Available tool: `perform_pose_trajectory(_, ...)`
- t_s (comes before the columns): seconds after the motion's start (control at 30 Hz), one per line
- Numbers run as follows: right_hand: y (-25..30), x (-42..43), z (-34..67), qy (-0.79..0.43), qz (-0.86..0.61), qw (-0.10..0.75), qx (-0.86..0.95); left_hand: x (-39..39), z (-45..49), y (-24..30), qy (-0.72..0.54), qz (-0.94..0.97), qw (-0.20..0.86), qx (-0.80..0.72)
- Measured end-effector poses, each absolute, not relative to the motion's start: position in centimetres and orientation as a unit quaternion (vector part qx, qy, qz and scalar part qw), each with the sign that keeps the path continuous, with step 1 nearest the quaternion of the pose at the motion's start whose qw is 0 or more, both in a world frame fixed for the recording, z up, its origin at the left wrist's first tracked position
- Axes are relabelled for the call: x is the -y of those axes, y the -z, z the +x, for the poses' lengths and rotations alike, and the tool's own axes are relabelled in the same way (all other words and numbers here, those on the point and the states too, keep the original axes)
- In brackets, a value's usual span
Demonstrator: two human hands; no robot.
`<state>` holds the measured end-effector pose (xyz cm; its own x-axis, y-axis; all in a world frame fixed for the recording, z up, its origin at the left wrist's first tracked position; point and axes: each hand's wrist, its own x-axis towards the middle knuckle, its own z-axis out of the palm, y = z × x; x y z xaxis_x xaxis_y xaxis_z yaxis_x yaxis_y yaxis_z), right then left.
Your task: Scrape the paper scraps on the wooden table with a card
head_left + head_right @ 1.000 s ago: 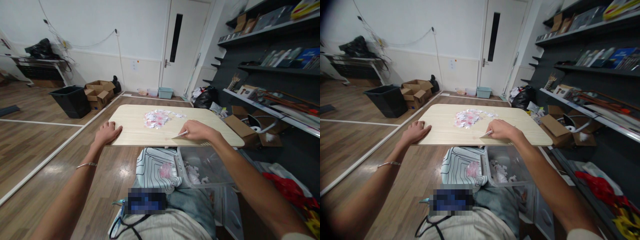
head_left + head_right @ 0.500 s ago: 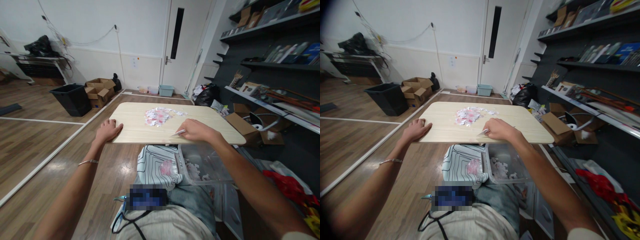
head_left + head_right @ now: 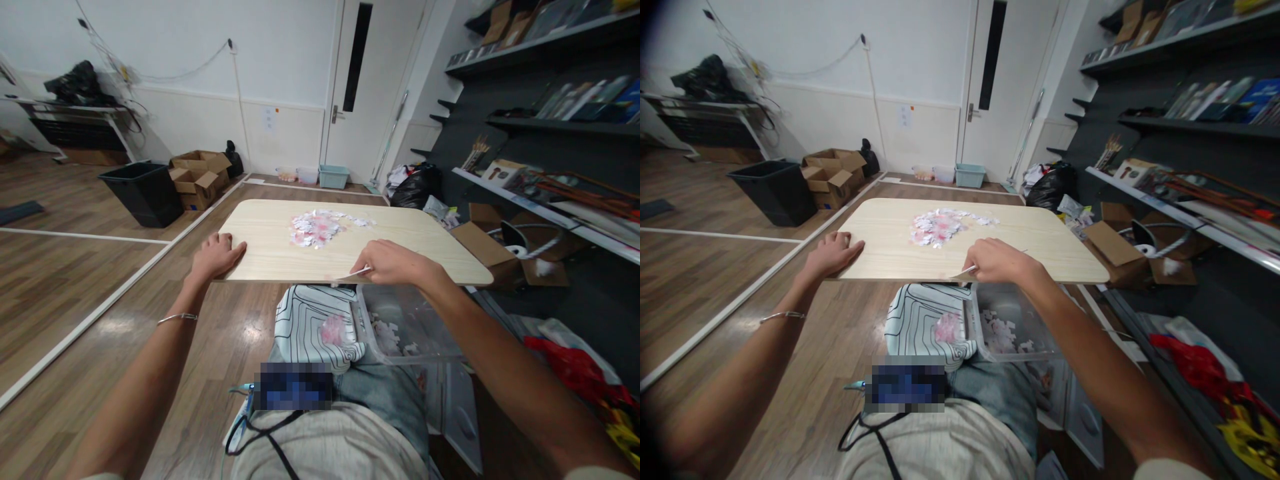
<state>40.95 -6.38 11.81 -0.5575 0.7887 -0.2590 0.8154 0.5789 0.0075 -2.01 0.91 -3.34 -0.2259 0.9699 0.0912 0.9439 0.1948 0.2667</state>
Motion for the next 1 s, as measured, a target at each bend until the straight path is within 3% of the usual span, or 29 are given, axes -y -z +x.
perform_pose_trajectory(0.47,-12.2,5.4,41.8,0.121,0.451,0.062,-0.882,-0.9,-2.0,3.2,-0.128,0.621,0.05,-0.772)
perform_pose_trajectory(0.77,-12.0,5.3,40.8,0.087,0.439,0.108,-0.888,-0.5,-1.7,2.9,-0.122,0.619,0.054,-0.774)
perform_pose_trajectory(1.0,-11.9,4.6,40.9,0.1,0.444,0.089,-0.886,-0.7,-1.9,3.0,-0.121,0.621,0.055,-0.772)
